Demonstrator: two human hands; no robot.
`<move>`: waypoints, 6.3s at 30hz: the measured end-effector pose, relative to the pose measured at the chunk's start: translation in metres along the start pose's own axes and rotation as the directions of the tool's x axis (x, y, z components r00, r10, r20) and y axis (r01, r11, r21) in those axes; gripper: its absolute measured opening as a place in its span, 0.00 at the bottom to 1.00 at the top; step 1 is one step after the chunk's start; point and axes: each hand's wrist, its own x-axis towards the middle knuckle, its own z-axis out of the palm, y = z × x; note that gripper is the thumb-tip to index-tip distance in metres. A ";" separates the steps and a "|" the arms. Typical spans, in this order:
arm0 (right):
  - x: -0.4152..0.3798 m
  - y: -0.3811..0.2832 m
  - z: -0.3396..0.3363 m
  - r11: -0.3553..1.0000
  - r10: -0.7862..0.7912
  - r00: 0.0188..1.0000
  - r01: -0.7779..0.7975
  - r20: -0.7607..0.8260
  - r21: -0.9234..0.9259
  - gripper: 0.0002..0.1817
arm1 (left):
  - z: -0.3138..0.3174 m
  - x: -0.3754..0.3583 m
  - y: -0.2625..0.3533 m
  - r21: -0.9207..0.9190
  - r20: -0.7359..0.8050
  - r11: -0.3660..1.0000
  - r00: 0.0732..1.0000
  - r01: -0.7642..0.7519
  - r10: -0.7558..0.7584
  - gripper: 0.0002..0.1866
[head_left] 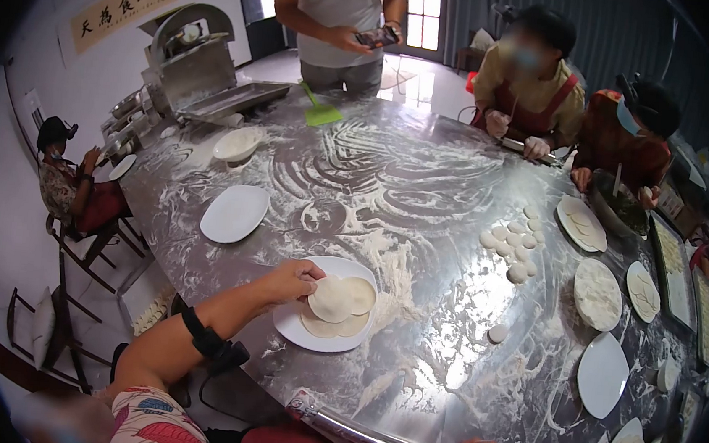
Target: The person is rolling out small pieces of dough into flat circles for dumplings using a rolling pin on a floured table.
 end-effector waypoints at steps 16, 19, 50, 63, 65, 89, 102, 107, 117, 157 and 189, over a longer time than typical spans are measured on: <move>0.015 -0.001 0.002 0.957 -0.219 0.976 0.214 -0.003 -0.194 0.07 | 0.042 -0.071 -0.057 0.553 -0.461 0.774 0.661 -0.309 0.593 0.09; 0.015 -0.001 0.001 0.969 -0.187 0.982 0.182 -0.017 -0.167 0.07 | 0.034 -0.083 -0.080 0.463 -0.552 0.862 0.695 -0.205 0.461 0.06; 0.012 0.004 0.010 0.995 -0.057 0.991 0.047 -0.120 -0.087 0.06 | 0.027 -0.085 -0.109 0.639 -0.486 0.740 0.635 -0.211 0.601 0.07; 0.012 0.008 0.010 0.993 -0.068 0.989 0.054 -0.132 -0.109 0.06 | 0.027 -0.083 -0.111 0.611 -0.497 0.761 0.641 -0.219 0.584 0.07; 0.011 0.010 0.010 0.992 -0.074 0.988 0.059 -0.133 -0.115 0.06 | 0.027 -0.083 -0.111 0.630 -0.484 0.743 0.633 -0.228 0.604 0.07; 0.015 0.000 0.011 0.988 -0.079 0.988 0.060 -0.135 -0.139 0.06 | 0.026 -0.082 -0.113 0.682 -0.458 0.694 0.604 -0.232 0.652 0.07; 0.013 0.006 0.010 0.985 -0.107 0.984 0.084 -0.145 -0.151 0.06 | 0.027 -0.081 -0.112 0.681 -0.453 0.694 0.610 -0.234 0.650 0.07; 0.013 0.005 0.009 0.987 -0.079 0.987 0.058 -0.142 -0.148 0.06 | 0.027 -0.081 -0.113 0.688 -0.448 0.686 0.606 -0.236 0.657 0.07; 0.017 0.000 0.010 0.983 -0.140 0.983 0.124 -0.120 -0.136 0.06 | 0.027 -0.084 -0.111 0.645 -0.478 0.737 0.646 -0.201 0.595 0.08; 0.011 0.010 0.010 0.996 -0.043 0.992 0.033 -0.120 -0.081 0.07 | 0.028 -0.083 -0.110 0.685 -0.455 0.685 0.591 -0.246 0.667 0.07; 0.011 -0.001 0.017 0.995 0.103 0.979 -0.099 -0.176 0.033 0.06 | 0.027 -0.086 -0.108 0.608 -0.507 0.773 0.660 -0.183 0.555 0.08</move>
